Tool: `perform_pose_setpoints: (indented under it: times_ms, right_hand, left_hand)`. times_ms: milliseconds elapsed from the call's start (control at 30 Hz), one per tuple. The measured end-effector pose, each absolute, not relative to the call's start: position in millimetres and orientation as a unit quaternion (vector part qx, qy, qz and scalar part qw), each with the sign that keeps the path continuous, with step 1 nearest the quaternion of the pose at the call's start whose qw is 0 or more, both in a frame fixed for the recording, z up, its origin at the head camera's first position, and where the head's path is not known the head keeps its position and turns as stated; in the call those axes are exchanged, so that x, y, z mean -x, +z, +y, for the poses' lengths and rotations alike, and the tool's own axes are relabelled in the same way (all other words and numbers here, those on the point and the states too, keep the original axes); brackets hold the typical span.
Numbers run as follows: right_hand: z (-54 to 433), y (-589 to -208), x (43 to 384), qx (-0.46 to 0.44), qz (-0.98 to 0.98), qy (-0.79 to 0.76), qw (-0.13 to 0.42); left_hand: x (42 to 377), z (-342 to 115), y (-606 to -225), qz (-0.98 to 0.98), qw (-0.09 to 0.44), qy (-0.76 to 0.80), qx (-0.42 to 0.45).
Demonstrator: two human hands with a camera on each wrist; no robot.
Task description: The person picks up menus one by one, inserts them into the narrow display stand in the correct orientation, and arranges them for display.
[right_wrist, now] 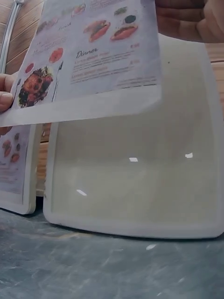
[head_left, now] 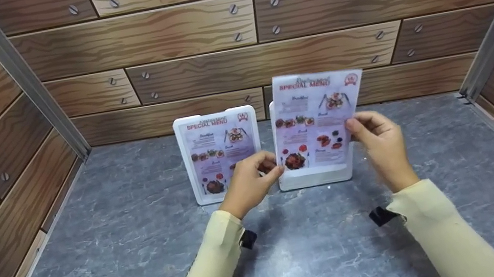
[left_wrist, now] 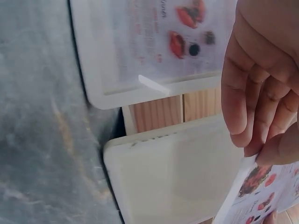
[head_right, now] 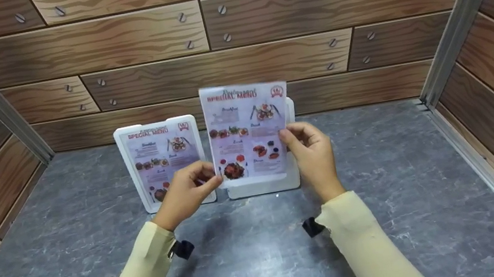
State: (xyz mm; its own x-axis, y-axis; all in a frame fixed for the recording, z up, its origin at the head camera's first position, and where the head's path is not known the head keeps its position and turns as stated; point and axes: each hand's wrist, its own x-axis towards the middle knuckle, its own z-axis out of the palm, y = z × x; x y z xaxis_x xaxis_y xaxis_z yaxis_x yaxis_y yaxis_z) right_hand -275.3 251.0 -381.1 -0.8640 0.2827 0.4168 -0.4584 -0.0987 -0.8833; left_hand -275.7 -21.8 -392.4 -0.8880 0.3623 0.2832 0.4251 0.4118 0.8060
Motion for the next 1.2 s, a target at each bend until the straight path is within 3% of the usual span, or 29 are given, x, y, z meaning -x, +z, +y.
perform_pose_setpoints:
  times_ms: [300,700,1200]
  right_hand:
    - [268,-339,292,-0.105,-0.665,0.705,0.223]
    - [273,-265,320,-0.16,-0.643,0.71,0.24]
    - [283,-248,340,-0.188,-0.638,0.695,0.274]
  left_hand:
    - [290,-15,-355,-0.856,0.061,-0.464,0.22]
    - [318,-2,-299,-0.856,0.169,-0.441,0.208]
    - [336,17,-292,-0.852,0.196,-0.446,0.195]
